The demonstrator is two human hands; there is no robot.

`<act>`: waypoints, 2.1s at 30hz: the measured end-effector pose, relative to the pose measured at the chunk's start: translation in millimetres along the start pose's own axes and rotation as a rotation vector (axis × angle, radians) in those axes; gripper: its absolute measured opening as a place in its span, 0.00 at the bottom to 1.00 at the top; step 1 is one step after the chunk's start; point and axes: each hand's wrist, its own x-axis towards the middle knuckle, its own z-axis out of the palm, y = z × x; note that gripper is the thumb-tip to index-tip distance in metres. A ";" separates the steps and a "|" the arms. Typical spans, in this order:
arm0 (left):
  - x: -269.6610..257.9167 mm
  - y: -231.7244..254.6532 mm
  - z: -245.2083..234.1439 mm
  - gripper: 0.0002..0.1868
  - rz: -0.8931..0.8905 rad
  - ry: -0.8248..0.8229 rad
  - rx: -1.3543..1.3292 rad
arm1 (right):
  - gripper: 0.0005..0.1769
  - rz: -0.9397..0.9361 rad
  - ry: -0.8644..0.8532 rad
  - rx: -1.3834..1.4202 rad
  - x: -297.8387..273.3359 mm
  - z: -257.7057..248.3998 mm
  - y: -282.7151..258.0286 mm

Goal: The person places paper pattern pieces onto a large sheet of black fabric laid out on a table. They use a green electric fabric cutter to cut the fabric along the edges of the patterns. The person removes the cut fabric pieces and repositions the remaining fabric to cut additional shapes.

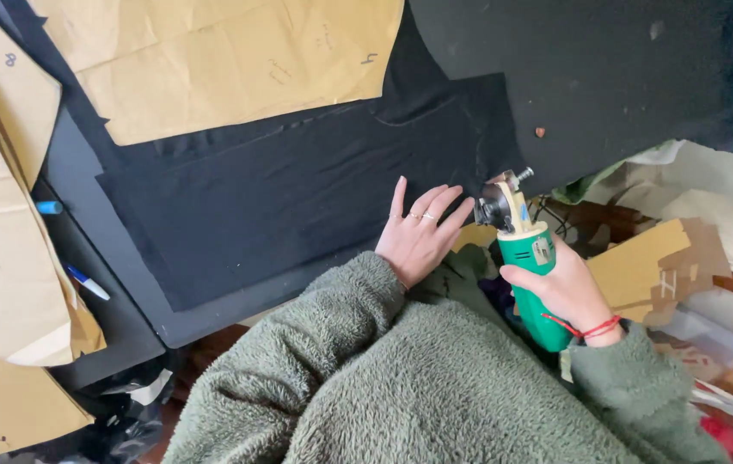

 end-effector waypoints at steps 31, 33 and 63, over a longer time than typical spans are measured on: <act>-1.7 -5.0 -0.2 0.26 0.006 0.040 -0.086 | 0.18 0.007 0.037 0.241 21.7 14.6 -51.7; -3.4 -5.4 0.1 0.26 0.006 0.039 -0.107 | 0.17 -0.013 0.045 0.232 24.5 15.9 -51.7; 50.9 -18.3 -0.1 0.19 -0.132 0.200 -0.060 | 0.30 -0.210 -0.110 -0.222 92.0 -57.1 -49.6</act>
